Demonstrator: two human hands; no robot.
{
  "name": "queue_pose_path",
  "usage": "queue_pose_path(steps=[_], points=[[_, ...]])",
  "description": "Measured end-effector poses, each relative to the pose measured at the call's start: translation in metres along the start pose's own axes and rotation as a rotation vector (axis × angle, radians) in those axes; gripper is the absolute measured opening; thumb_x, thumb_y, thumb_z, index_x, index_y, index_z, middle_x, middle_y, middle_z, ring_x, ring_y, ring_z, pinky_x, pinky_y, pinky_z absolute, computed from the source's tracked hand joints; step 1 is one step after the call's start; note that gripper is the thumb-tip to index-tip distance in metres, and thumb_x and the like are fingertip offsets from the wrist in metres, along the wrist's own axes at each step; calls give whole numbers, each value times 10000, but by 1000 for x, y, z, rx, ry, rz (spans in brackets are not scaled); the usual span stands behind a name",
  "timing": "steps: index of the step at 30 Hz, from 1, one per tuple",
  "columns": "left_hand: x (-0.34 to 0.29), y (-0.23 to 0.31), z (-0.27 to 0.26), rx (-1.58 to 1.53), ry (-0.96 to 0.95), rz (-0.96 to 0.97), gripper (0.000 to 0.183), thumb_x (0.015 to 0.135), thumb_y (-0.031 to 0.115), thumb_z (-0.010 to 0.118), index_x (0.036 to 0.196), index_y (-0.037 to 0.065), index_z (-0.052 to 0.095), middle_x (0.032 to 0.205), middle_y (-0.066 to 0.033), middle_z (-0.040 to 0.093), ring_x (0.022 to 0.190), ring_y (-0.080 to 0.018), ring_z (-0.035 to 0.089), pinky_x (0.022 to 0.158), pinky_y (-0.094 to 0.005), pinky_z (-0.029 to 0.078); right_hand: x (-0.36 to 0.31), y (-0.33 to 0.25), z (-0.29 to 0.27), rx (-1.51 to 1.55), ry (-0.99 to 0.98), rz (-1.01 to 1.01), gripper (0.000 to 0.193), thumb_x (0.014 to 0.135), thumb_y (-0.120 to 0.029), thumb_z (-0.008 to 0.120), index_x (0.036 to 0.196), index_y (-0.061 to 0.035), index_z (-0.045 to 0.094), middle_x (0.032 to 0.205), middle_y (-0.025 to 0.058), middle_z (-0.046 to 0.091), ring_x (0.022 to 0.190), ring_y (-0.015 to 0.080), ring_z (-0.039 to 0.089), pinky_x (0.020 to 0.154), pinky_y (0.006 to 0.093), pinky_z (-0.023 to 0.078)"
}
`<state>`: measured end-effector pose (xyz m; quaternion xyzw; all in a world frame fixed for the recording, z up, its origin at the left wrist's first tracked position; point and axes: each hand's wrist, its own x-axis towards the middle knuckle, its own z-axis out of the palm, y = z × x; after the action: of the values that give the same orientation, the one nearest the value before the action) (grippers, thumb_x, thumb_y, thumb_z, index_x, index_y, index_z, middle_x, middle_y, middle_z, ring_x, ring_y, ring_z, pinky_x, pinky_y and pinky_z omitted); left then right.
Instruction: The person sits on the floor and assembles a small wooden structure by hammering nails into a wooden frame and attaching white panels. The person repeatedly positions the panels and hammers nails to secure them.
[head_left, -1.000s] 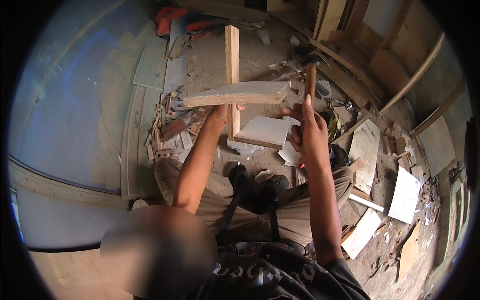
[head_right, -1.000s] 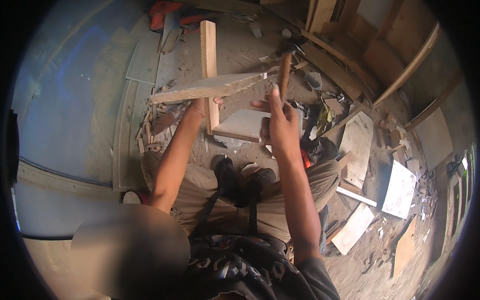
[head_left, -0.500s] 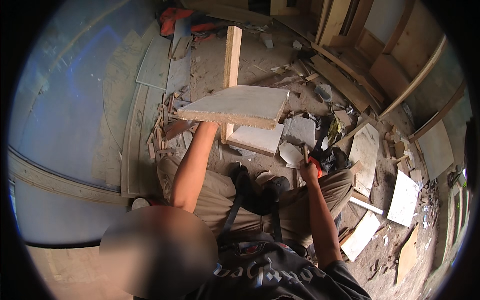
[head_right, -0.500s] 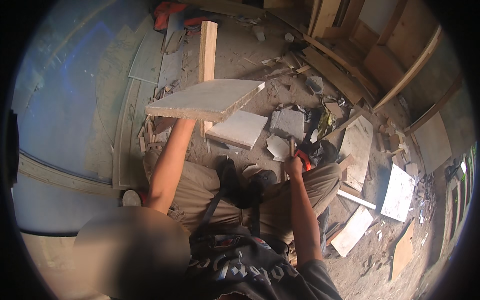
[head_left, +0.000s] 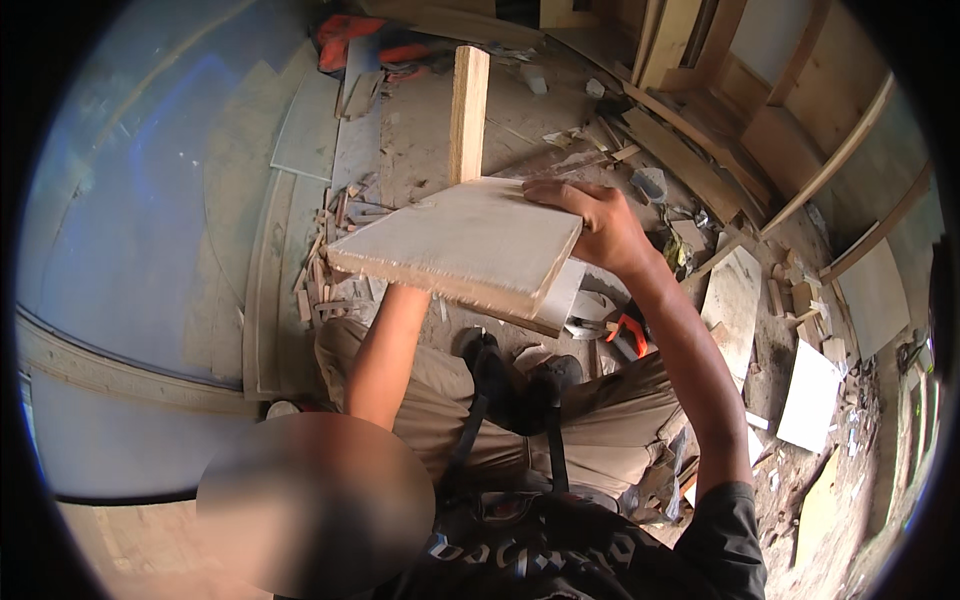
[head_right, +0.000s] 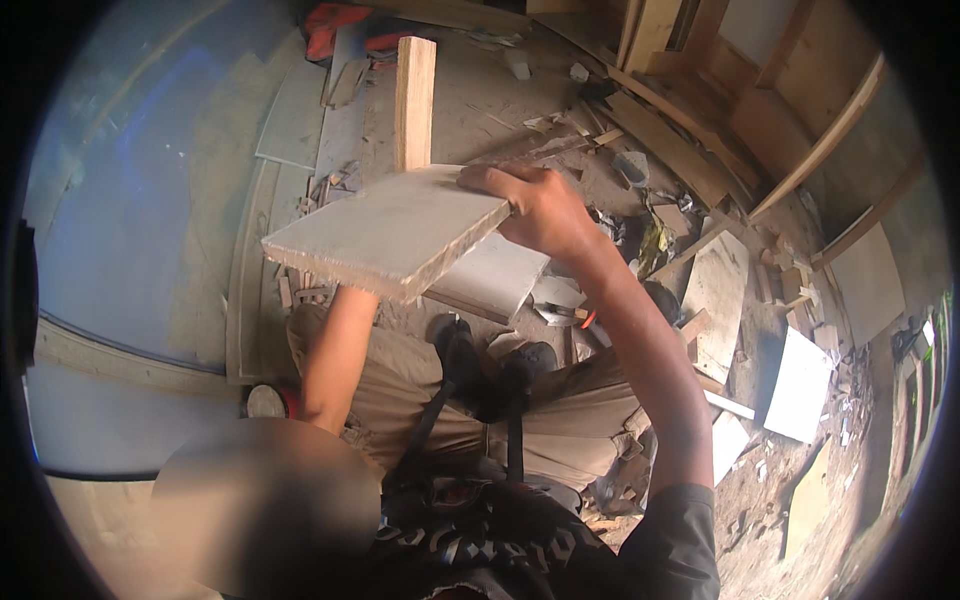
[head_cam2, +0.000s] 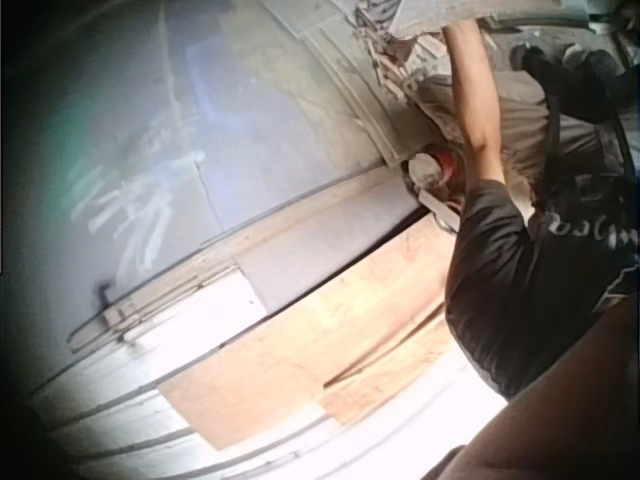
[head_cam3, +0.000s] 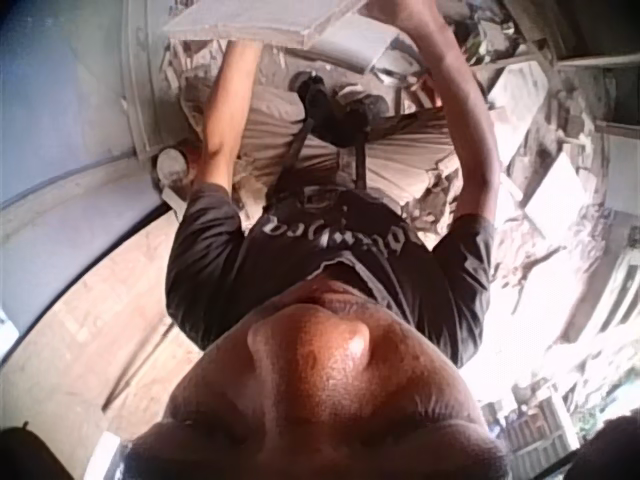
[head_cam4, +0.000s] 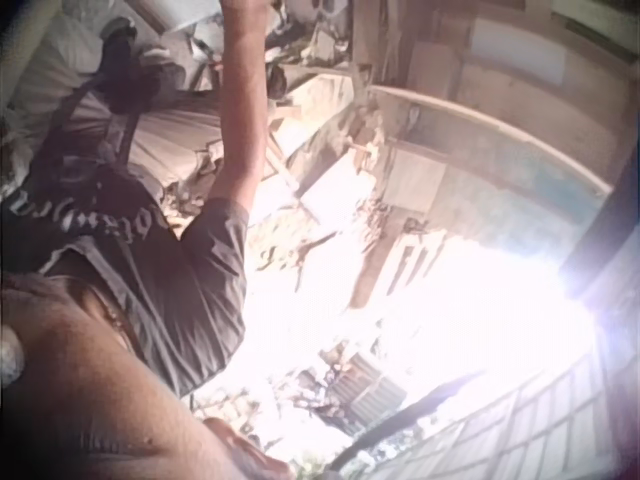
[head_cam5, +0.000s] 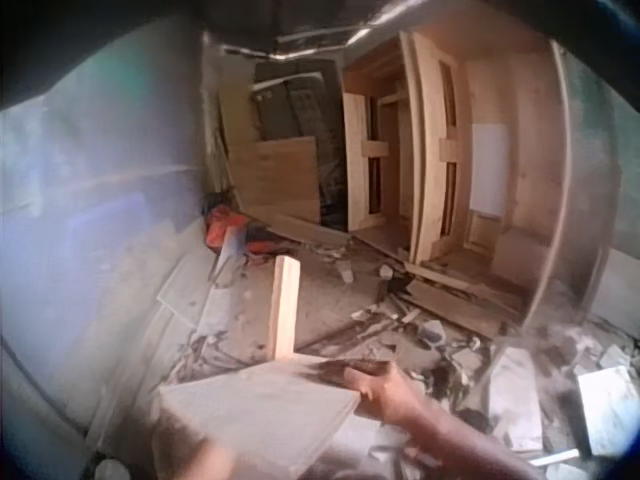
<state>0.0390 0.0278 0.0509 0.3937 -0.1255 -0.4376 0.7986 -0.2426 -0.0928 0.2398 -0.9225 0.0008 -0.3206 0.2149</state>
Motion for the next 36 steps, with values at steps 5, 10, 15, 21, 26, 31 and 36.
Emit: queue_pose_path(steps=[5, 10, 15, 21, 26, 31, 36], points=[[-21, -3, -16, -18, -7, -15, 358, 906, 297, 569, 1144, 30, 551, 1051, -78, 592, 932, -214, 575, 813, -366, 490, 3, -14, 14, -85, 20, -85, 418, 693, -59, 750, 1095, -57, 636, 1115, 102, 666, 1003, 300, 651, 872, 361, 536], [-19, -3, -12, -16, -10, -7, 349, 900, 297, 577, 1124, 31, 555, 1031, -74, 587, 914, -211, 570, 799, -367, 487, 4, -20, 14, 3, 48, -2, 388, 705, -57, 744, 1079, -41, 644, 1087, 117, 673, 990, 302, 657, 865, 351, 538], [-8, -3, -3, -6, -2, 13, 340, 893, 298, 585, 1104, 33, 559, 1011, -70, 582, 896, -209, 564, 786, -367, 484, 3, -17, 12, 89, 73, 28, 382, 709, -52, 742, 1077, -38, 643, 1090, 126, 674, 992, 296, 662, 861, 344, 536], [-8, 0, -5, -6, 5, 14, 331, 884, 299, 595, 1080, 34, 564, 987, -66, 575, 875, -205, 558, 770, -367, 480, -2, -14, 9, 93, 82, 1, 403, 699, -53, 752, 1086, -37, 641, 1106, 130, 671, 1000, 292, 664, 846, 339, 543], [-9, 4, -8, 6, 1, 11, 323, 877, 299, 603, 1059, 35, 568, 967, -63, 570, 857, -203, 553, 756, -368, 476, -3, -14, 10, 82, 123, -20, 517, 622, 64, 646, 1110, -105, 637, 1025, 124, 682, 880, 333, 662, 771, 374, 553], [-15, 3, -10, 9, -4, 2, 316, 870, 300, 611, 1039, 36, 572, 947, -59, 564, 839, -200, 548, 742, -368, 473, -4, -15, 8, 0, 47, -28, 420, 690, -47, 749, 1095, -39, 639, 1114, 137, 665, 1000, 299, 660, 853, 339, 541], [-20, -1, -10, 17, -20, -10, 309, 864, 301, 619, 1019, 37, 576, 927, -55, 559, 821, -197, 543, 729, -368, 470, -4, -8, 12, 44, 75, -36, 457, 645, 20, 683, 1087, -82, 633, 1058, 131, 671, 923, 332, 654, 790, 369, 550]])
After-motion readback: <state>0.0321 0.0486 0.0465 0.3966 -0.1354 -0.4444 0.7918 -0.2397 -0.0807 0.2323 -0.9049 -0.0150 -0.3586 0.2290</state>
